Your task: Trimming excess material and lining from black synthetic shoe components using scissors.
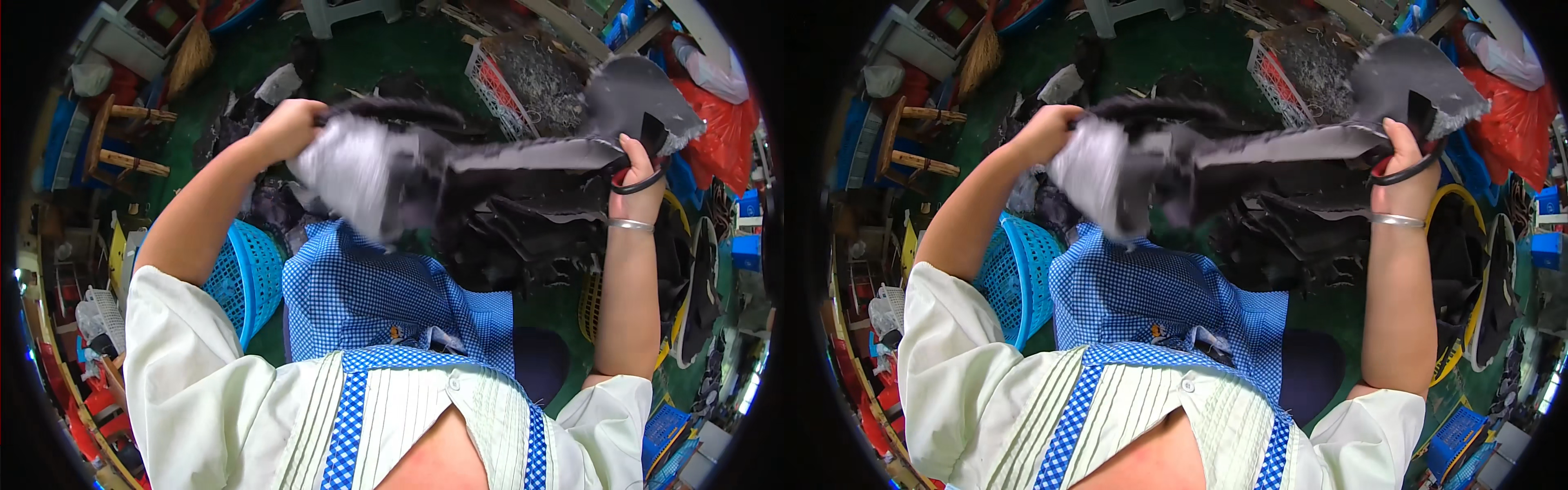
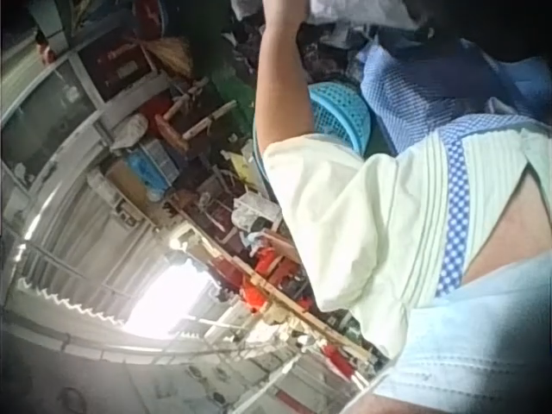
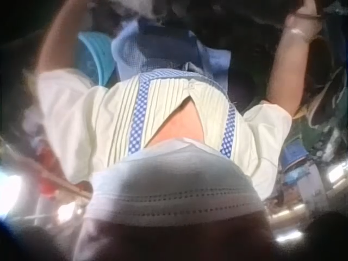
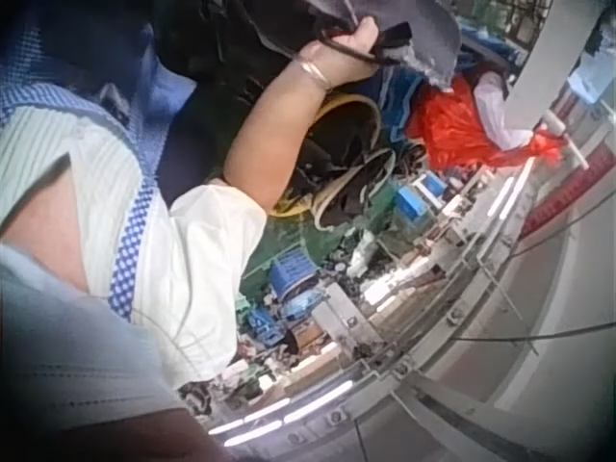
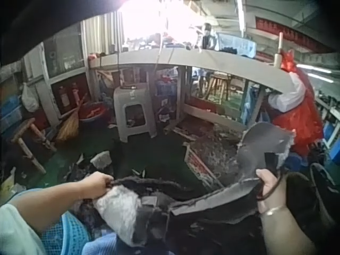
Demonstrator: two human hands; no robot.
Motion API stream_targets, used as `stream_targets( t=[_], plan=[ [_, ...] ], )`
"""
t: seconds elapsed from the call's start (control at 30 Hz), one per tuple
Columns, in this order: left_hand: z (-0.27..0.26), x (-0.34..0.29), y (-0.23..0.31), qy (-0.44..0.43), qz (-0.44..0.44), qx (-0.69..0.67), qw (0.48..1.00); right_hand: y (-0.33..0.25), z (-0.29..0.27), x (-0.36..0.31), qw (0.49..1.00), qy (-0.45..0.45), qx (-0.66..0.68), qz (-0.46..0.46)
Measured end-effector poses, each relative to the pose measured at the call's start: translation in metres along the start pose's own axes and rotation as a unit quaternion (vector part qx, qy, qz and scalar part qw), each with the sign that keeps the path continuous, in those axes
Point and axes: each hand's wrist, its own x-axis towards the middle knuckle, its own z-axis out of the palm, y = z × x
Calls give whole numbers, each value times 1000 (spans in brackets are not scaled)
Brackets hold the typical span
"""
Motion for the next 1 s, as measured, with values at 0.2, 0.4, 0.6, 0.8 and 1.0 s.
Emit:
stream_targets(
  t=[0.2,0.4,0.6,0.8,1.0],
  plan=[
    [-87,-15,-55,175,-300,-334,876,4,19,-5,999,7,-10,44],
    [-75,-13,29,-116,-217,286,926,-29,48,36,990,-80,115,30],
    [62,32,118,57,330,-19,942,-71,77,10,975,-192,102,53],
    [154,57,149,-33,225,142,964,-48,11,36,998,-22,58,7],
    [150,56,190,-166,328,126,921,75,-236,5,956,281,-19,81]
  ],
)
